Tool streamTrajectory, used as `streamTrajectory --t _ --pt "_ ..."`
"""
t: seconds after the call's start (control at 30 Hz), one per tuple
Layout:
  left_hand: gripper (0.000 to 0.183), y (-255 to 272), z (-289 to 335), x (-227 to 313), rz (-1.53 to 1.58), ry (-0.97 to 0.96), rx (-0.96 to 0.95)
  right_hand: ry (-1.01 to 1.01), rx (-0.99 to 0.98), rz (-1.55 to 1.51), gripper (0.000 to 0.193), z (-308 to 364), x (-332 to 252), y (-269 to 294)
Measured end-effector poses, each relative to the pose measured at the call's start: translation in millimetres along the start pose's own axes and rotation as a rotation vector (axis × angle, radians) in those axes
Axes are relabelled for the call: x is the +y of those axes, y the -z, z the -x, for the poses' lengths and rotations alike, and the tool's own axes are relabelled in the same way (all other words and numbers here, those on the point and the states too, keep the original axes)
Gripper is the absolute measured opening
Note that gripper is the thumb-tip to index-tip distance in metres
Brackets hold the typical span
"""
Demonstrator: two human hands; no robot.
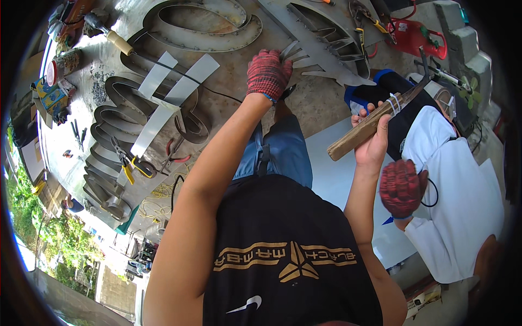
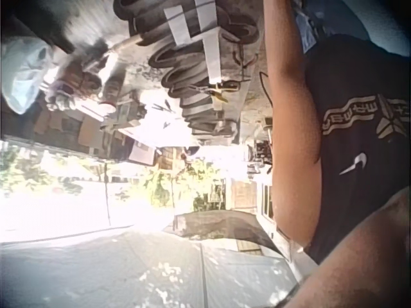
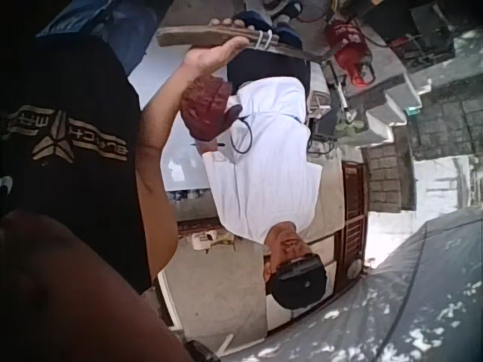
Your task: The recorder is assembling and marking metal letters for sign fabrication.
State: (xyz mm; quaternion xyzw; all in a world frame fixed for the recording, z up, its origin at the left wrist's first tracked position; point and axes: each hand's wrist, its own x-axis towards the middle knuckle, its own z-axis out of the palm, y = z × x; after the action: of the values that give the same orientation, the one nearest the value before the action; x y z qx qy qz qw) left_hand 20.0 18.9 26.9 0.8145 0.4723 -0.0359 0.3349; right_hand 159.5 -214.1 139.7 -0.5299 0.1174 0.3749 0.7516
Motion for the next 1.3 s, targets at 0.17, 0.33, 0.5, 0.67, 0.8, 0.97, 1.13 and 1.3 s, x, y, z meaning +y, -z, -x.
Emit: streamTrajectory --t 0.17,0.33,0.5,0.67,0.8,0.97,1.13,1.3 --pt "0.045 -4.4 -1.1 2.2 0.035 0.057 0.022 -0.099 -0.206 -0.169 0.049 -14.7 -16.3 17.3" --pt "0.046 -9.1 3.3 6.8 0.083 0.174 0.037 -0.115 -0.101 -0.17 0.049 -18.7 -17.0 16.3" --pt "0.056 -15.6 15.7 4.7 0.161 0.232 0.137 -0.16 -0.117 -0.204 0.053 -33.1 -19.5 27.6" --pt "0.067 -17.2 29.1 5.4 0.301 0.379 0.146 -0.219 -0.412 -0.344 0.066 -61.2 -33.7 50.1" --pt "0.076 -20.7 45.3 6.5 0.508 0.551 0.032 -0.146 -0.5 -0.314 0.063 -78.8 -63.0 48.0" --pt "0.079 -24.6 56.4 14.3 0.615 0.598 -0.062 -0.116 0.195 0.129 0.036 -72.5 -23.1 59.7" --pt "0.083 -24.2 46.1 29.8 0.484 0.513 -0.052 0.425 -0.224 1.255 0.015 -53.5 -1.0 -15.1" --pt "0.087 -40.6 37.5 40.1 0.55 0.608 0.09 0.623 -0.492 1.414 0.01 -81.1 -2.6 -93.2"
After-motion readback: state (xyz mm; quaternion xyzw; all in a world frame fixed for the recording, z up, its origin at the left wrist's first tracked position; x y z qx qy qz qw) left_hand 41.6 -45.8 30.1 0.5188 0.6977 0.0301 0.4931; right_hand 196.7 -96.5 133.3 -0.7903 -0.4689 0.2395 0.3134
